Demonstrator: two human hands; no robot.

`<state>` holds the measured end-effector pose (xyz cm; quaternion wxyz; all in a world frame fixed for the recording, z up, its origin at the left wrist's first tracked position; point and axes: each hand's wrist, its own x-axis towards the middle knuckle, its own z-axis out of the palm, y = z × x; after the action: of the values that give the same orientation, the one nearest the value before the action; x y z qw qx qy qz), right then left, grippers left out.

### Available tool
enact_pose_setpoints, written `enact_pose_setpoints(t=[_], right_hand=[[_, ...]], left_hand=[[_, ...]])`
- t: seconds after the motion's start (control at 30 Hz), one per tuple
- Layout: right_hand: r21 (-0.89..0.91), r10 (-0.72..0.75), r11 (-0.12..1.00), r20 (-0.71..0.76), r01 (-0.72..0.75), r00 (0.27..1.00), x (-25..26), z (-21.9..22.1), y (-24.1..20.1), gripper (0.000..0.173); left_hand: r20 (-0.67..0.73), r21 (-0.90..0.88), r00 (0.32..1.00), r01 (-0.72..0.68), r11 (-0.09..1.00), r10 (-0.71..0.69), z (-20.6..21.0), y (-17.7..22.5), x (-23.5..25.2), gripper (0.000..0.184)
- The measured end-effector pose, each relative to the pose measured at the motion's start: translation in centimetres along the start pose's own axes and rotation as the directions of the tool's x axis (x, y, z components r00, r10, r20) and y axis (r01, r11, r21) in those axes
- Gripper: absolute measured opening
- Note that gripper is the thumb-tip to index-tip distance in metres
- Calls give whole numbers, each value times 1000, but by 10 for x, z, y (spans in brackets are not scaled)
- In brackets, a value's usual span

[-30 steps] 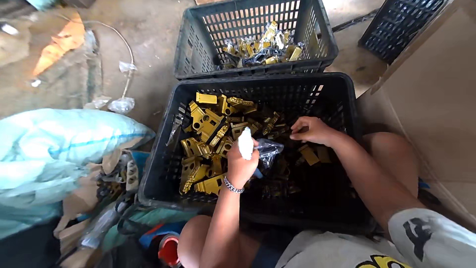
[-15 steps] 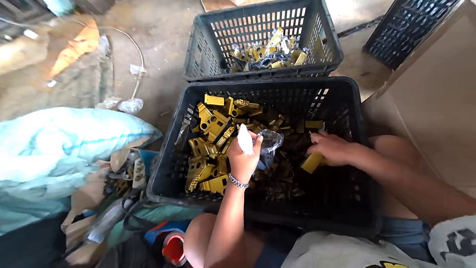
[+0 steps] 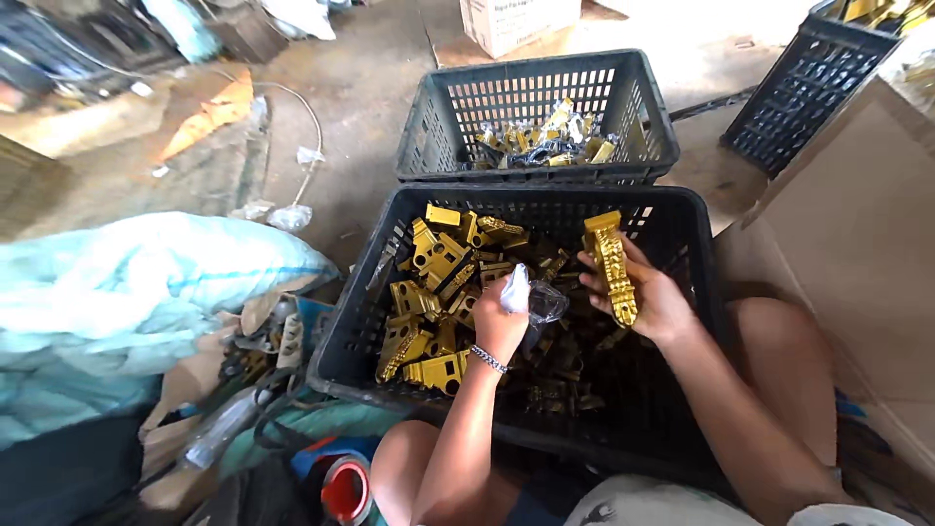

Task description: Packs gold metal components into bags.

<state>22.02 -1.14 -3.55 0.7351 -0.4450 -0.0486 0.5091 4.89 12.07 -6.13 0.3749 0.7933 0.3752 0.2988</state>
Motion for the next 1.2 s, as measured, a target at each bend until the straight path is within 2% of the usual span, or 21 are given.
enact_pose_setpoints(t=[0.03, 0.13, 0.17, 0.23, 0.27, 0.33, 0.4, 0.43, 0.5, 0.57, 0.63, 0.7, 0.77, 0.83, 0.87, 0.9, 0.93, 1.0, 1.07, 1.13, 1.2], right_hand=[[23, 48, 999, 34, -49, 998, 0, -2, 8, 47], [59, 43, 996, 331, -66, 943, -5, -19, 23, 97], [88, 8, 995, 430, -51, 903, -6, -22, 24, 98], [154, -86, 988, 564, -2, 821, -6, -26, 20, 71], [160, -129, 986, 588, 41, 799, -6, -28, 17, 65], [64, -120, 993, 538, 102, 834, -10, -36, 11, 69], [-82, -87, 988, 388, 129, 918, -20, -32, 8, 71], [-174, -95, 973, 302, 153, 949, -25, -26, 7, 64], [-324, -158, 920, 209, 221, 965, -32, -18, 4, 51], [-428, -176, 877, 142, 221, 974, -36, -17, 3, 48], [-437, -151, 881, 98, 179, 984, -38, -22, 6, 48], [-414, -74, 900, 165, 137, 984, -42, -31, 8, 45], [-443, 68, 894, 268, 61, 961, -43, -34, 8, 54], [-531, 57, 845, 214, 67, 975, -38, -21, 16, 51], [-628, -36, 765, 179, 142, 983, -31, -15, 24, 51], [-776, -141, 588, 182, 230, 973, -22, -13, 33, 52], [-897, -190, 340, 228, 282, 955, -14, -10, 41, 50], [-971, -27, -19, 238, 237, 971, -6, 4, 48, 51], [-964, 97, -188, 174, 190, 980, 0, 20, 46, 53], [-939, 133, -264, 193, 223, 972, 2, 30, 42, 51], [-901, 228, -332, 212, 281, 950, 3, 32, 40, 48]], left_hand=[[-6, 4, 1000, -17, 1000, 17, 0, -1, 0, 28], [-34, 16, 997, -67, 998, 68, 3, -5, 2, 27], [-34, 16, 997, -74, 997, 74, 3, -5, 2, 27], [-17, 5, 997, -76, 997, 77, 5, -4, 2, 27], [-15, 2, 996, -82, 997, 82, 6, -4, 1, 27], [-20, 1, 996, -89, 996, 89, 8, -5, 1, 27], [-39, 2, 994, -101, 995, 101, 10, -5, 1, 27], [-51, -1, 993, -109, 994, 109, 10, -5, 0, 27], [-71, -20, 992, -110, 994, 108, 13, -4, -2, 27], [-98, -49, 990, -108, 993, 103, 17, -2, -5, 27], [-121, -118, 988, -115, 986, 101, 22, 0, -10, 28], [-129, -232, 989, -98, 968, 69, 26, 4, -14, 27], [-55, -403, 998, 10, 915, -35, 28, 12, -20, 25], [120, -599, 967, 252, 760, -226, 27, 30, -28, 21], [194, -652, 930, 359, 668, -311, 24, 39, -29, 20], [232, -677, 892, 434, 595, -387, 21, 46, -26, 20], [234, -685, 867, 469, 558, -441, 18, 48, -23, 17], [184, -655, 854, 476, 588, -486, 15, 44, -21, 12], [116, -588, 898, 406, 699, -423, 15, 34, -23, 13], [27, -499, 954, 272, 823, -299, 15, 25, -22, 16], [27, -491, 969, 227, 841, -246, 12, 24, -21, 16]])
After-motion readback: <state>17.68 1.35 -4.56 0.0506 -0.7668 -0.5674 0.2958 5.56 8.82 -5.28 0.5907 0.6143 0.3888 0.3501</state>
